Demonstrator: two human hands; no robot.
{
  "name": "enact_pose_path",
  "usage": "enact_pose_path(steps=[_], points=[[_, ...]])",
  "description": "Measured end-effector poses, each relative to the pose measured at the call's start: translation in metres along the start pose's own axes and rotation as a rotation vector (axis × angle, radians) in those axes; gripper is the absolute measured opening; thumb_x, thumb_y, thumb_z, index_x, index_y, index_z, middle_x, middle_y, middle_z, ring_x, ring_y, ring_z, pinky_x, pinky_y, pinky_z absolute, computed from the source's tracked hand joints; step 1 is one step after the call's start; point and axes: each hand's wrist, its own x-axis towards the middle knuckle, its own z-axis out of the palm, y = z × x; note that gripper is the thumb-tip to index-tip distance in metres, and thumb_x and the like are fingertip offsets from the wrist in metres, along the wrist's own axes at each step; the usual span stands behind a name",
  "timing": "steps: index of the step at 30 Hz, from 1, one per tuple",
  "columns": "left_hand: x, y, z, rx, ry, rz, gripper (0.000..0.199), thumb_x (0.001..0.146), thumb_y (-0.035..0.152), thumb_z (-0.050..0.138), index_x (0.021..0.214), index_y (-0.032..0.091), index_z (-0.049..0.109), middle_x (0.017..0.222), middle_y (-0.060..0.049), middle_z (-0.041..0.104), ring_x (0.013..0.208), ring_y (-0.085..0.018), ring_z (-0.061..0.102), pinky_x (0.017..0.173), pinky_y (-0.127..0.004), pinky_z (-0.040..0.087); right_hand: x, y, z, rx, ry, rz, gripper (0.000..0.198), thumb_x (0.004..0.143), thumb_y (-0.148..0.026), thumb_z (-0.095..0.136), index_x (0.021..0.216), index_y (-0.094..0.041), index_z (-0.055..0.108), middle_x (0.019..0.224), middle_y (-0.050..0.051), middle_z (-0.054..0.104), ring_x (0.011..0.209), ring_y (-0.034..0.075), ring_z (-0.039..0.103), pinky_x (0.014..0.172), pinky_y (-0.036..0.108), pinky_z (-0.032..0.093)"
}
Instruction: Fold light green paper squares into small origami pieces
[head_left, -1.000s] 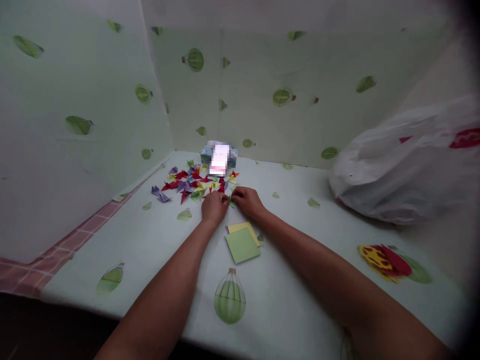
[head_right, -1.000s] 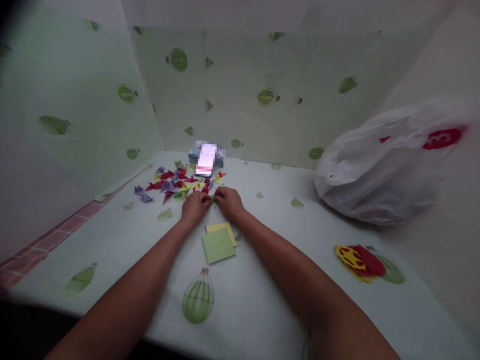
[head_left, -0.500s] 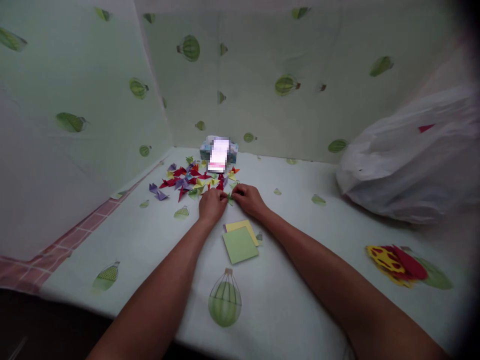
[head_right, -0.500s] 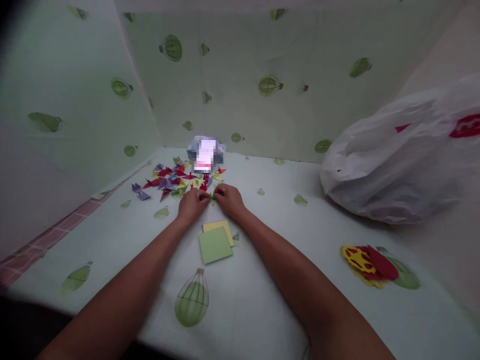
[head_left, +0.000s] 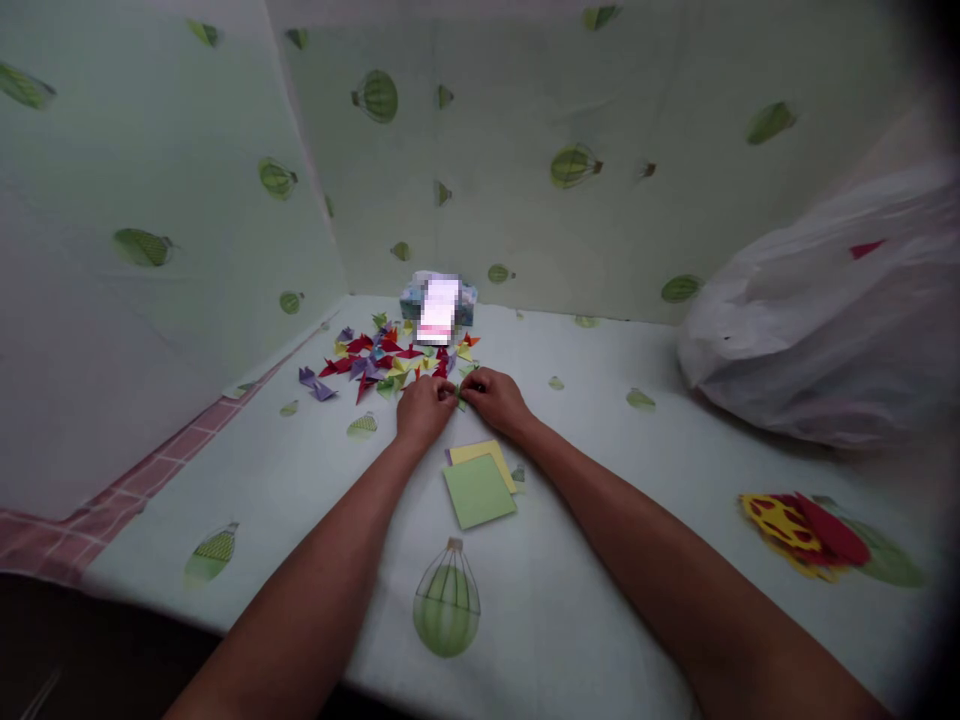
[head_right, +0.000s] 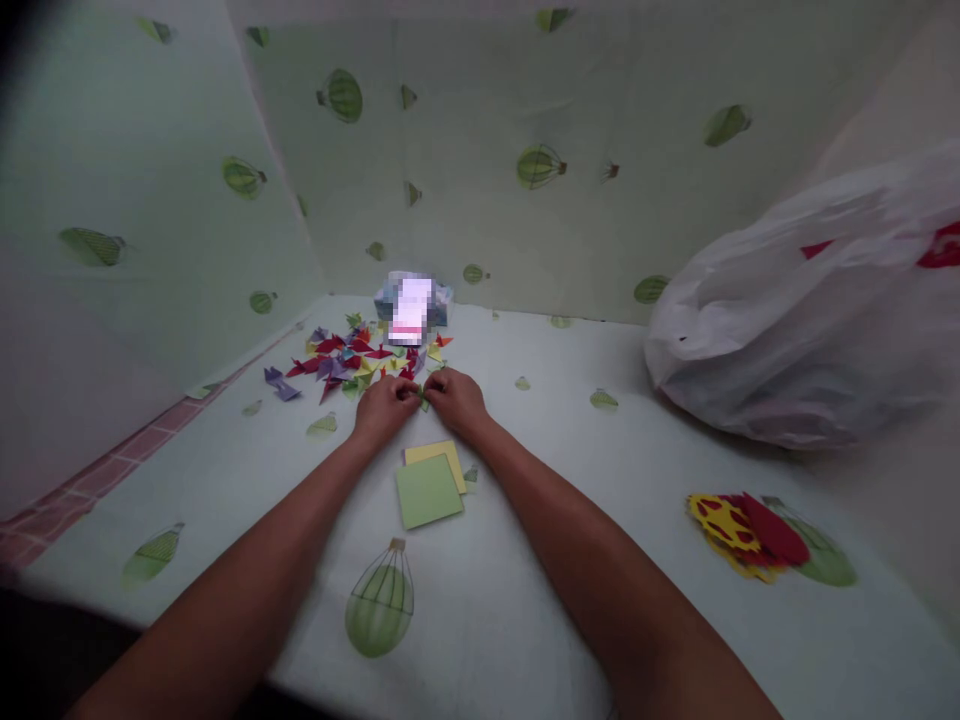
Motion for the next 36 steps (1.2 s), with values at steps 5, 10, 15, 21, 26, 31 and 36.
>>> enact_pose_path(steps=[5, 10, 15, 21, 26, 31, 36], points=[[-0.001, 0.0024, -0.0011, -0.128, 0.077, 0.017, 0.017, 0.086, 0.023, 0.061, 0.098, 0.018, 0.071, 0.101, -0.004, 0.073, 0.09, -0.016, 0.065, 0.083, -0.025, 0.049, -0.0005, -0.0007, 0.0001, -0.031, 0.004, -0.011, 0.01, 0.083, -0.015, 0.06, 0.079, -0.017, 0.069, 0.086, 0.005, 0.069, 0.081, 0.018, 0.059, 0.072, 0.028, 0.039], [-0.0025, 0.0076, -0.0005, -0.157, 0.1, 0.005, 0.015, 0.088, 0.03, 0.06, 0.088, 0.018, 0.07, 0.093, -0.004, 0.074, 0.088, -0.017, 0.065, 0.081, -0.027, 0.048, -0.0022, -0.0034, 0.0013, -0.066, 0.006, -0.042, 0.012, 0.086, -0.018, 0.058, 0.079, -0.019, 0.068, 0.086, 0.005, 0.067, 0.083, 0.019, 0.058, 0.072, 0.028, 0.038], [-0.0011, 0.0079, 0.0009, -0.133, 0.109, -0.035, 0.013, 0.085, 0.023, 0.059, 0.083, 0.016, 0.071, 0.089, -0.005, 0.074, 0.086, -0.018, 0.065, 0.08, -0.028, 0.046, -0.0041, -0.0051, 0.0018, -0.089, 0.005, -0.063, 0.012, 0.085, -0.015, 0.057, 0.08, -0.019, 0.068, 0.088, 0.006, 0.067, 0.084, 0.019, 0.058, 0.072, 0.028, 0.038], [0.0003, 0.0071, -0.0002, -0.104, 0.083, -0.053, 0.014, 0.082, 0.023, 0.059, 0.08, 0.016, 0.071, 0.087, -0.007, 0.074, 0.086, -0.02, 0.065, 0.079, -0.029, 0.045, -0.0045, -0.0054, 0.0011, -0.113, 0.006, -0.065, 0.012, 0.085, -0.014, 0.057, 0.083, -0.018, 0.069, 0.091, 0.007, 0.068, 0.085, 0.019, 0.058, 0.072, 0.028, 0.038], [0.002, 0.0067, -0.0028, -0.086, 0.031, -0.053, 0.019, 0.083, 0.024, 0.056, 0.078, 0.016, 0.072, 0.085, -0.006, 0.075, 0.084, -0.02, 0.066, 0.076, -0.029, 0.045, -0.0041, -0.0048, 0.0014, -0.123, 0.006, -0.064, 0.013, 0.085, -0.014, 0.057, 0.084, -0.018, 0.07, 0.09, 0.006, 0.067, 0.084, 0.019, 0.058, 0.071, 0.028, 0.037], [0.0052, 0.0054, -0.0029, -0.068, -0.014, -0.056, 0.021, 0.085, 0.026, 0.056, 0.081, 0.017, 0.074, 0.088, -0.008, 0.076, 0.086, -0.021, 0.067, 0.075, -0.03, 0.045, -0.0039, -0.0036, 0.002, -0.118, 0.013, -0.066, 0.013, 0.085, -0.014, 0.057, 0.083, -0.018, 0.069, 0.088, 0.006, 0.067, 0.083, 0.019, 0.058, 0.07, 0.028, 0.037], [0.0068, 0.0036, -0.002, -0.06, -0.035, -0.048, 0.021, 0.085, 0.026, 0.057, 0.083, 0.017, 0.075, 0.091, -0.008, 0.077, 0.089, -0.022, 0.067, 0.078, -0.03, 0.046, -0.0034, -0.0022, 0.0027, -0.094, 0.018, -0.08, 0.012, 0.086, -0.014, 0.058, 0.083, -0.018, 0.069, 0.089, 0.005, 0.067, 0.085, 0.019, 0.058, 0.072, 0.027, 0.038]])
